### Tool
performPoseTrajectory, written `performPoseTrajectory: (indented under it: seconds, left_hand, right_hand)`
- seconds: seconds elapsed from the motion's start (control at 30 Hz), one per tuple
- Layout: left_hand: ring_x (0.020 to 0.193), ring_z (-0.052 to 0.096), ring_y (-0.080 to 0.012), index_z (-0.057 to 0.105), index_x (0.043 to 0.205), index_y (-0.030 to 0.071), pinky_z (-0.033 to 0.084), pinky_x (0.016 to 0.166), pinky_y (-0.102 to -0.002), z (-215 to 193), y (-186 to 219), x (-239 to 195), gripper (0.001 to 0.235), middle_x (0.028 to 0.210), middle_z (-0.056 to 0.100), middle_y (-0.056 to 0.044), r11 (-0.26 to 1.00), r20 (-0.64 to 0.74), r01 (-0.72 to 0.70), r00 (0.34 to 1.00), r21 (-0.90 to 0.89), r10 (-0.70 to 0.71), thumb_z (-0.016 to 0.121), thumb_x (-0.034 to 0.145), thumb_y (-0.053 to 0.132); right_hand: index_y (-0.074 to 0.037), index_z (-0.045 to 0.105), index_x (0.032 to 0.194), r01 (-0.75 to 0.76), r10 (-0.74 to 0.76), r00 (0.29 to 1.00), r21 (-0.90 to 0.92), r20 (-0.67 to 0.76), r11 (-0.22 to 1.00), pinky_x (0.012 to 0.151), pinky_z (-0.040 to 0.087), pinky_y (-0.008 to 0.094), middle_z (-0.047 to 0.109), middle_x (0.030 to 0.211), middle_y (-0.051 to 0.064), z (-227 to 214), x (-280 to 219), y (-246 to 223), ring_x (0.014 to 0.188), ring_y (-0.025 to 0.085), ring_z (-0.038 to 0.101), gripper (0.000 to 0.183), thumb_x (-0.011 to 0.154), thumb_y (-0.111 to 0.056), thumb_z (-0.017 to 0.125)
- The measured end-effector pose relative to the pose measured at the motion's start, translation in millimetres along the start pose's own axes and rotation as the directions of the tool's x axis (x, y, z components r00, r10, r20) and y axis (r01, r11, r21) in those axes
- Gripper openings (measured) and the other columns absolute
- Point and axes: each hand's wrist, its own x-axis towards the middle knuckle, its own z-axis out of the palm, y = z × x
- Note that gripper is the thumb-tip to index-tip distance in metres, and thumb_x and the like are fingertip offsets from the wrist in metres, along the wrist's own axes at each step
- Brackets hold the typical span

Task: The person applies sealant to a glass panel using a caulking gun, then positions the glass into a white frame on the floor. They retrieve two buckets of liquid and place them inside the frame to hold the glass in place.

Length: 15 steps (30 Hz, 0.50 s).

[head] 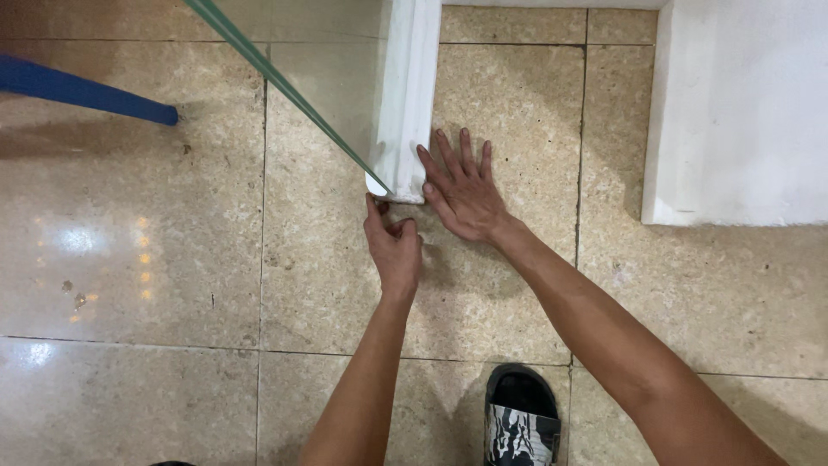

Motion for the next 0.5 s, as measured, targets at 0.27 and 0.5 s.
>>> performPoseTrajectory:
  seconds: [0.27, 0.5]
  left_hand:
    - [0.106, 0.064, -0.0219, 0.019, 0.161, 0.003, 0.056, 0.091, -0.032, -3, 16, -4, 0.085, 0.144, 0.044, -0.018, 0.999, 0.062, 0.054, 0.997, 0.002, -0.054, 0.062, 0.088, 0.003]
    - [0.109, 0.063, -0.0227, 0.013, 0.162, 0.003, 0.057, 0.088, -0.032, -8, 28, -5, 0.088, 0.147, 0.040, -0.018, 0.998, 0.129, 0.064, 0.990, -0.029, -0.059, 0.061, 0.089, 0.002]
  right_hand:
    - [-0.023, 0.008, 0.166, 0.043, -0.043, 0.999, -0.020, 0.018, 0.999, 0.120, -0.019, 0.060, -0.006, 0.172, 0.010, 6, -6, 7, 0.154, 0.038, -0.019, 0.073, 0.103, -0.060, 0.009]
    - [-0.028, 0.010, 0.164, 0.027, -0.027, 0.994, -0.005, 0.111, 1.000, 0.121, -0.021, 0.059, -0.010, 0.172, 0.008, 1, -16, 11, 0.154, 0.035, -0.024, 0.071, 0.101, -0.061, 0.005]
